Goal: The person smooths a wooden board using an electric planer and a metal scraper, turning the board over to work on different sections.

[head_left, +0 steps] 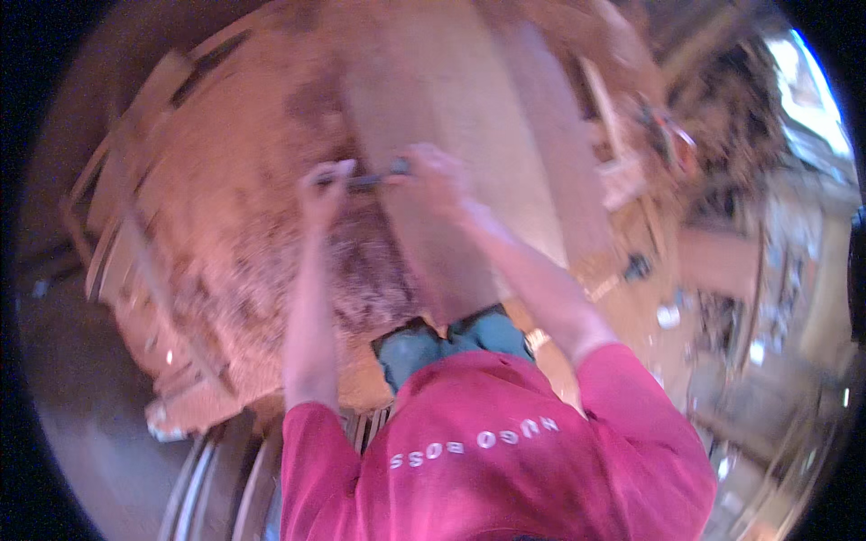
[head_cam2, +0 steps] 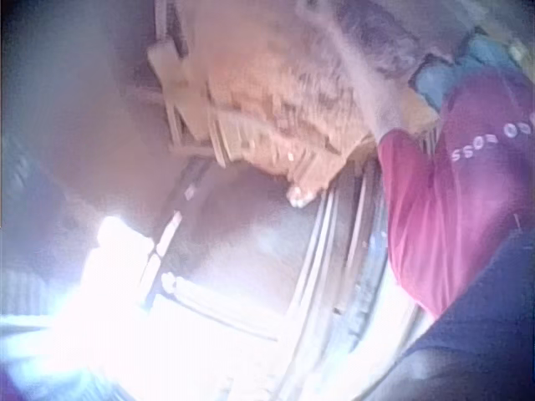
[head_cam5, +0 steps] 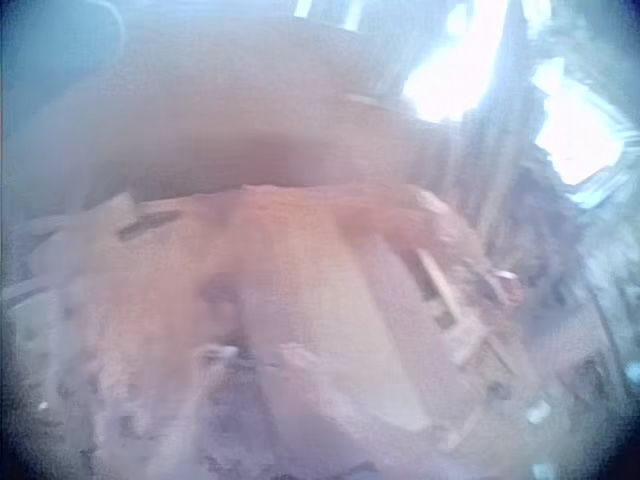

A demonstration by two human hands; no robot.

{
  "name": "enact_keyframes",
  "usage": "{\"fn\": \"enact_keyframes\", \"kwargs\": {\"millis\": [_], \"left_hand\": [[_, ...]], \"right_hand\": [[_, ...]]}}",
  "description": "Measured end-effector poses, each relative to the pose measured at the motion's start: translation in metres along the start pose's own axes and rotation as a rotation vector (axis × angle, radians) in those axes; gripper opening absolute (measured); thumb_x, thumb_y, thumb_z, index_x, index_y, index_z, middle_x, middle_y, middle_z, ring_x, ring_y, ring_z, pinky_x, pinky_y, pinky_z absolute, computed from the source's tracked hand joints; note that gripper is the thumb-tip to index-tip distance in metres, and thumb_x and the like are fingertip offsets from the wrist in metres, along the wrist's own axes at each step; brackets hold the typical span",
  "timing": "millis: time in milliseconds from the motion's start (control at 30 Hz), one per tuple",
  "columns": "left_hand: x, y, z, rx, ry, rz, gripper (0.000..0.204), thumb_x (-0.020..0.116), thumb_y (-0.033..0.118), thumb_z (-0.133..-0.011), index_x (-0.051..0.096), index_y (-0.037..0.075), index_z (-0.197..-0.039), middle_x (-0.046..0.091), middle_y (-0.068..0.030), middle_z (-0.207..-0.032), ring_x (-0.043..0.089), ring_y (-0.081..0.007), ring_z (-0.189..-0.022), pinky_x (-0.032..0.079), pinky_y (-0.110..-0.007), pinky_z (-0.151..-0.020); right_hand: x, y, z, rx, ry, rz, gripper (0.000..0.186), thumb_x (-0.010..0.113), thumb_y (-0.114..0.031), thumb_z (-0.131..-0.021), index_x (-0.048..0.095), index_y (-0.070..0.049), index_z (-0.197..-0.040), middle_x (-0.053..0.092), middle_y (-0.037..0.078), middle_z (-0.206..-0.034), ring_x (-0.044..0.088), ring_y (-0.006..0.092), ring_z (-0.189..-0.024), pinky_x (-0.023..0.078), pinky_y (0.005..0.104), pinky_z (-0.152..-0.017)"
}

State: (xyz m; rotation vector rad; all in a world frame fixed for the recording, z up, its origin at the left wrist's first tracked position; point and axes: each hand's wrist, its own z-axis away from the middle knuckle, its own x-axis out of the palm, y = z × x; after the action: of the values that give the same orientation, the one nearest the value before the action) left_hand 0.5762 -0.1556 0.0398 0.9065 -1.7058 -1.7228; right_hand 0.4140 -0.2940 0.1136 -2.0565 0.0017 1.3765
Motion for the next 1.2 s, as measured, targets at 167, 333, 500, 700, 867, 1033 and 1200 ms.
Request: {"fn": "enact_keyframes", "kwargs": {"millis": [167,333,500,700,867,1033,1200], "left_hand": [[0.023,0.036,0.04,0.257,0.494,-0.597,0.047,0.071,0.022,-0.091,0.055,-0.001,-0.128,0.059,-0.0154,-0.122,0.056,-0.0259,-0.111,0.042,-0.037,-0.101],[0.094,0.068,0.095,0.113,0.362,-0.284,0.055,0.071,0.029,-0.091,0.051,-0.005,-0.128,0.056,-0.0202,-0.125,0.054,-0.0306,-0.113,0.04,-0.039,-0.103],[0.162,0.045,0.058,0.053,0.448,-0.022,0.05,0.075,0.03,-0.089,0.053,-0.004,-0.118,0.057,-0.0115,-0.111,0.054,-0.0203,-0.098,0.046,-0.033,-0.088],[0.193,0.023,0.008,0.004,0.775,0.05,0.042,0.075,0.031,-0.089,0.047,0.004,-0.071,0.051,-0.0007,-0.068,0.046,-0.0125,-0.063,0.041,-0.029,-0.059],[0.199,0.03,0.009,-0.088,0.848,0.113,0.034,0.071,0.012,-0.087,0.049,0.003,-0.063,0.052,-0.0015,-0.061,0.05,-0.0128,-0.057,0.04,-0.029,-0.053],[0.17,0.008,0.008,-0.021,0.526,0.278,0.018,0.066,0.001,-0.081,0.058,0.0,-0.066,0.057,-0.0047,-0.064,0.056,-0.0158,-0.061,0.046,-0.031,-0.056],[0.168,0.001,0.005,0.054,0.238,0.259,0.015,0.066,-0.002,-0.08,0.06,-0.001,-0.066,0.059,-0.0064,-0.066,0.057,-0.0175,-0.063,0.048,-0.034,-0.059]], "right_hand": [[0.017,-0.005,0.007,0.166,0.095,-0.007,0.04,0.076,-0.039,-0.078,0.058,-0.01,-0.098,0.061,0.009,-0.097,0.063,0.0311,-0.094,0.054,0.042,-0.077],[-0.026,0.02,0.03,0.053,0.038,-0.112,0.045,0.075,-0.031,-0.08,0.056,-0.009,-0.114,0.059,0.013,-0.109,0.059,0.0343,-0.108,0.053,0.0444,-0.087],[-0.045,0.139,0.137,-0.097,-0.197,-0.166,0.035,0.068,-0.016,-0.083,0.061,-0.01,-0.117,0.062,0.017,-0.112,0.058,0.0367,-0.098,0.046,0.0491,-0.089],[-0.078,0.289,0.366,1.13,0.699,-0.251,0.062,0.073,-0.037,-0.087,0.046,-0.002,-0.13,0.059,0.016,-0.116,0.059,0.0307,-0.107,0.052,0.0434,-0.084],[-0.095,0.315,0.368,1.693,0.539,-1.097,0.065,0.063,-0.043,-0.095,0.033,-0.002,-0.136,0.054,0.017,-0.128,0.06,0.0323,-0.109,0.053,0.054,-0.079],[-0.088,0.337,0.362,1.756,0.499,-0.88,0.058,0.062,-0.045,-0.096,0.037,-0.003,-0.128,0.061,0.014,-0.117,0.067,0.0286,-0.088,0.056,0.0421,-0.059],[-0.109,0.38,0.351,1.563,0.515,-0.95,0.053,0.06,-0.046,-0.096,0.044,-0.005,-0.127,0.063,0.013,-0.114,0.067,0.025,-0.089,0.054,0.0389,-0.057]]}}
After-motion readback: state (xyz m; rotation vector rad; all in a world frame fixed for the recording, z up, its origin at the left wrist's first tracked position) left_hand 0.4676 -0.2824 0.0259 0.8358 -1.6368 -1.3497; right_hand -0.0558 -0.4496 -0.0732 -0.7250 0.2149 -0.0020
